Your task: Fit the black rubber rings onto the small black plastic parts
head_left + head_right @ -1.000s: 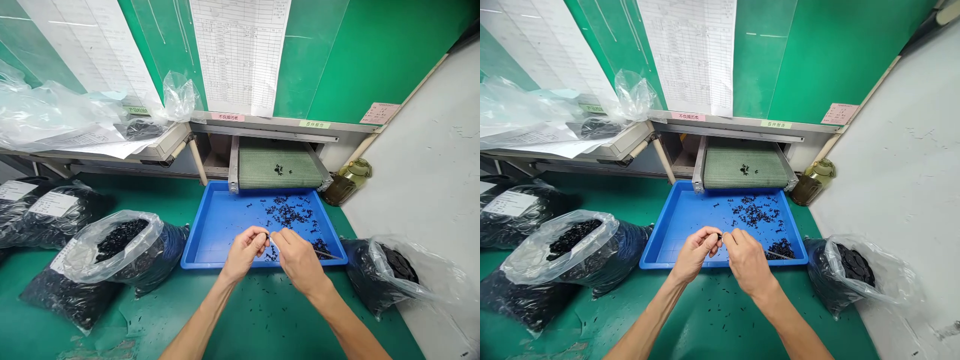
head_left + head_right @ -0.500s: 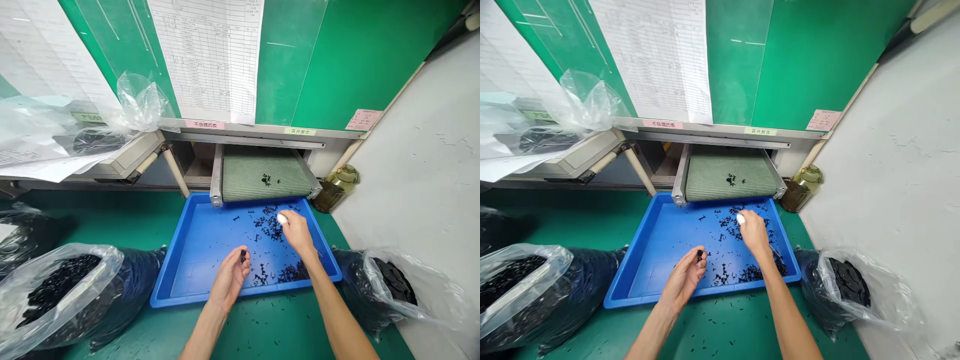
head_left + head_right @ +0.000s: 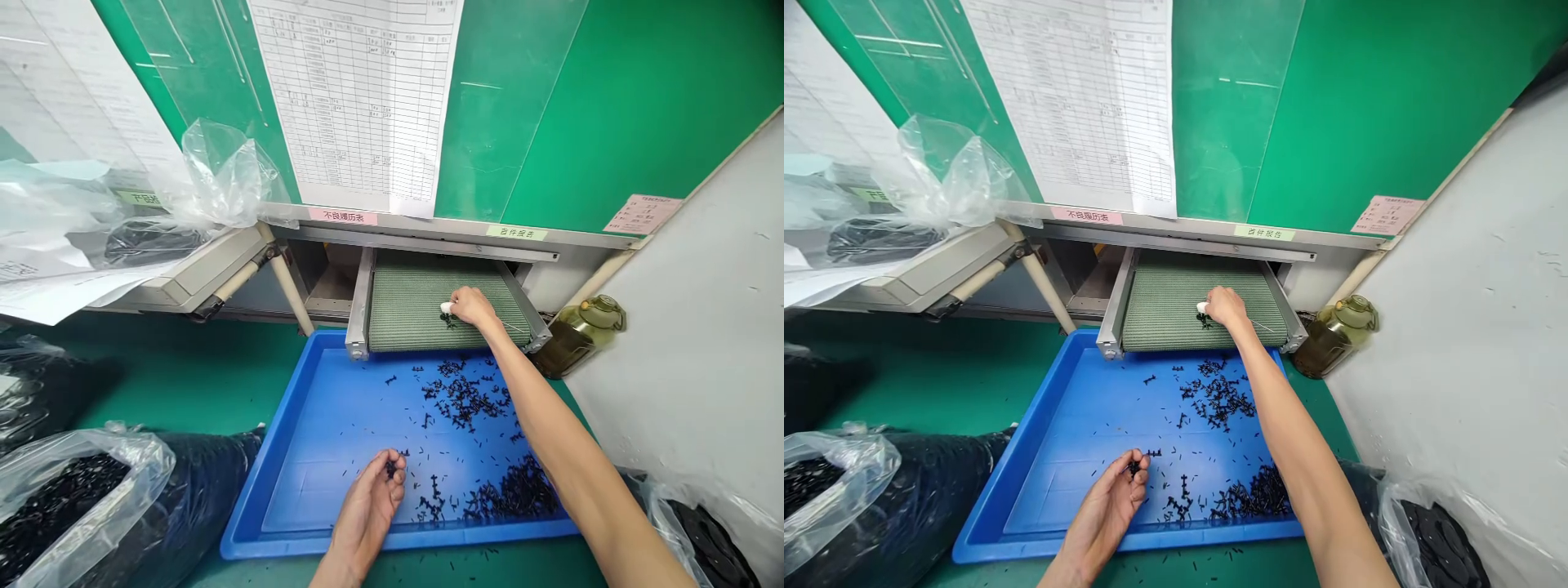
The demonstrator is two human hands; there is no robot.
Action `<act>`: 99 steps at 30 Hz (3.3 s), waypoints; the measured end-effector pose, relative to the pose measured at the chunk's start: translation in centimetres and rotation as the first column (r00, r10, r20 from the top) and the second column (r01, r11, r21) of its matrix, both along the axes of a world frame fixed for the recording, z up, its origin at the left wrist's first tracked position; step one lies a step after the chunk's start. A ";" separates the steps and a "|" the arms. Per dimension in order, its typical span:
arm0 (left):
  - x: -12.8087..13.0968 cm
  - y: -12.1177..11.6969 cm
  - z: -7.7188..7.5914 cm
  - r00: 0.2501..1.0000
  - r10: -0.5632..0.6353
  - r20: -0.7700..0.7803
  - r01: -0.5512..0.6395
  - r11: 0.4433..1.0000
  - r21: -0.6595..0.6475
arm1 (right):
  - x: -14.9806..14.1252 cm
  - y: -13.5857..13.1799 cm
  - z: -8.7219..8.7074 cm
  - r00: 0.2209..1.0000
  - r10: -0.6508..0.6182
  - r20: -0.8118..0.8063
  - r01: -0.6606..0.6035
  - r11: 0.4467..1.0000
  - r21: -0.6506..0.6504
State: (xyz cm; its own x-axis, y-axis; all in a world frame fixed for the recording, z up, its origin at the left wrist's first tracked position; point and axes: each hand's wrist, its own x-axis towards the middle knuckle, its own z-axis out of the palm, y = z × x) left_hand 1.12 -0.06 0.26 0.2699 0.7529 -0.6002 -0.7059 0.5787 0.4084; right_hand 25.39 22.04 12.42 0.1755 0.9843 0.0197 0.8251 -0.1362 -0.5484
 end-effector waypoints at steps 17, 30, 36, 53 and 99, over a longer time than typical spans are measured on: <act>2.8 -0.3 6.5 0.962 0.075 -0.263 0.074 0.854 0.515 | -10.1 -22.9 -3.9 0.321 -0.043 -0.946 -0.086 0.994 -0.075; -0.6 -3.8 7.6 0.945 -0.082 -0.315 0.256 0.785 0.564 | -9.2 -30.1 -2.6 0.953 0.288 -0.096 -0.246 0.918 0.311; -1.7 -4.2 8.2 0.906 -0.223 -0.360 0.399 0.734 0.550 | -9.3 -29.7 -1.3 0.829 0.377 0.412 -0.526 0.775 0.350; -3.1 -3.7 8.3 0.779 -0.153 -0.608 0.551 0.630 0.547 | -9.9 -28.4 -1.3 0.655 0.400 0.641 -0.654 0.725 0.215; -0.2 -1.7 5.3 0.947 -0.302 -0.107 0.318 0.844 0.431 | -9.3 -26.1 -1.9 0.850 0.522 -0.072 -0.503 0.844 0.185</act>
